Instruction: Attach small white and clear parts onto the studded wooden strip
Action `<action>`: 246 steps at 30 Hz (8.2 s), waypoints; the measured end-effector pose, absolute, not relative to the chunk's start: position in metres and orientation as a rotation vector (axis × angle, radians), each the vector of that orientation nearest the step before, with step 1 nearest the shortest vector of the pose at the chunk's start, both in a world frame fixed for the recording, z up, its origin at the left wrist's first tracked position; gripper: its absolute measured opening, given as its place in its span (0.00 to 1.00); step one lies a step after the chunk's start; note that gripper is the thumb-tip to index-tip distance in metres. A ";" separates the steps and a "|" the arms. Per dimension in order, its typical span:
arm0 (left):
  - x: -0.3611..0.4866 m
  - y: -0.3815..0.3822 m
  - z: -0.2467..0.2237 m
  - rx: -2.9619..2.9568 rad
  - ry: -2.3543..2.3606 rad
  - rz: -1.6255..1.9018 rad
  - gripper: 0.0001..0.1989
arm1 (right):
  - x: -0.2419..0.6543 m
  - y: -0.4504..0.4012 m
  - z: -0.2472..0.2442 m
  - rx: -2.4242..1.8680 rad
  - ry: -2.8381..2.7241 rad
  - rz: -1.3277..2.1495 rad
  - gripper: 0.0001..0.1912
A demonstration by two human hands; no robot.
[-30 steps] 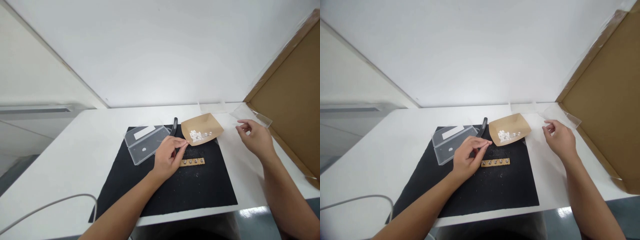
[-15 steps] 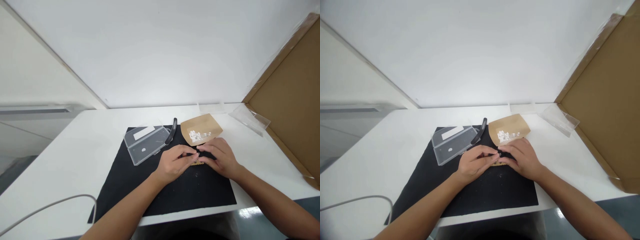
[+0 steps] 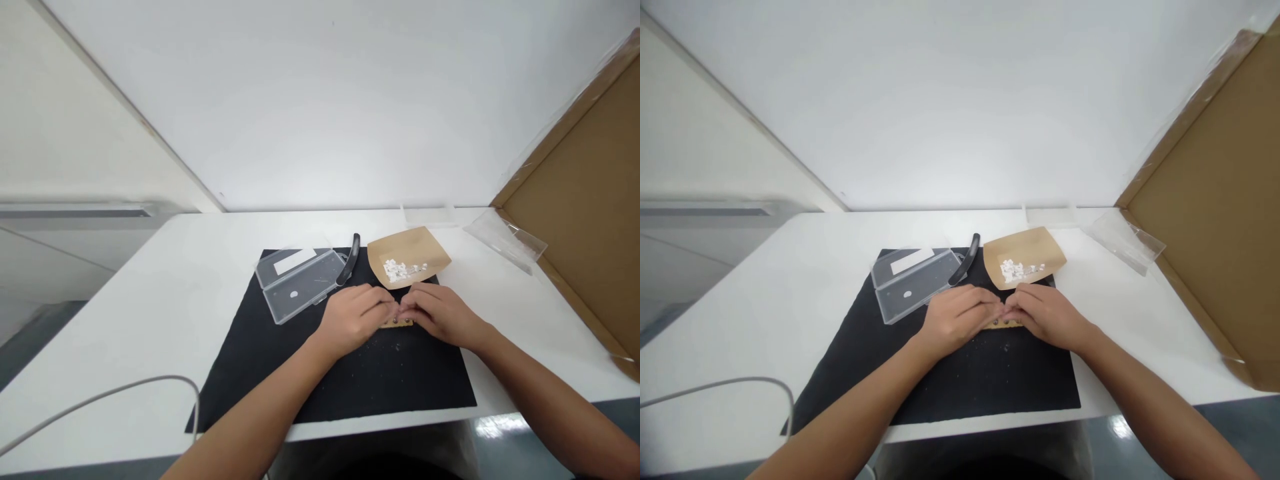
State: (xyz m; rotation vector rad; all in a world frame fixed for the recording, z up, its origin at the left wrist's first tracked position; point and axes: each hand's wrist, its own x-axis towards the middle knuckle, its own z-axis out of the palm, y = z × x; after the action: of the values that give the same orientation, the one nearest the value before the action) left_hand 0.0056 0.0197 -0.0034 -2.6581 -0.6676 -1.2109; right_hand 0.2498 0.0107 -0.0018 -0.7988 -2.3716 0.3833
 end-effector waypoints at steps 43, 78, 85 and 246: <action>0.014 0.018 -0.017 -2.793 -1.659 -2.170 0.10 | 0.233 0.039 0.006 -1.063 -1.551 0.437 0.11; 0.013 0.013 -0.013 -2.943 -1.609 -2.117 0.08 | 0.221 0.030 -0.002 -1.355 -1.774 -0.006 0.10; 0.012 0.013 -0.013 -2.880 -1.560 -2.176 0.05 | 0.212 0.025 -0.001 -1.294 -1.927 -0.058 0.10; 0.021 0.024 -0.022 -2.707 -1.479 -1.724 0.04 | 0.203 0.036 0.004 -1.250 -1.938 -0.267 0.13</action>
State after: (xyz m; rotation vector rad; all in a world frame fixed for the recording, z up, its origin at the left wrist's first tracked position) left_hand 0.0211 0.0241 -0.0221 -2.7068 -1.4795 -1.7237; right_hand 0.2028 0.0364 0.0036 -1.2500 -1.9380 -0.2669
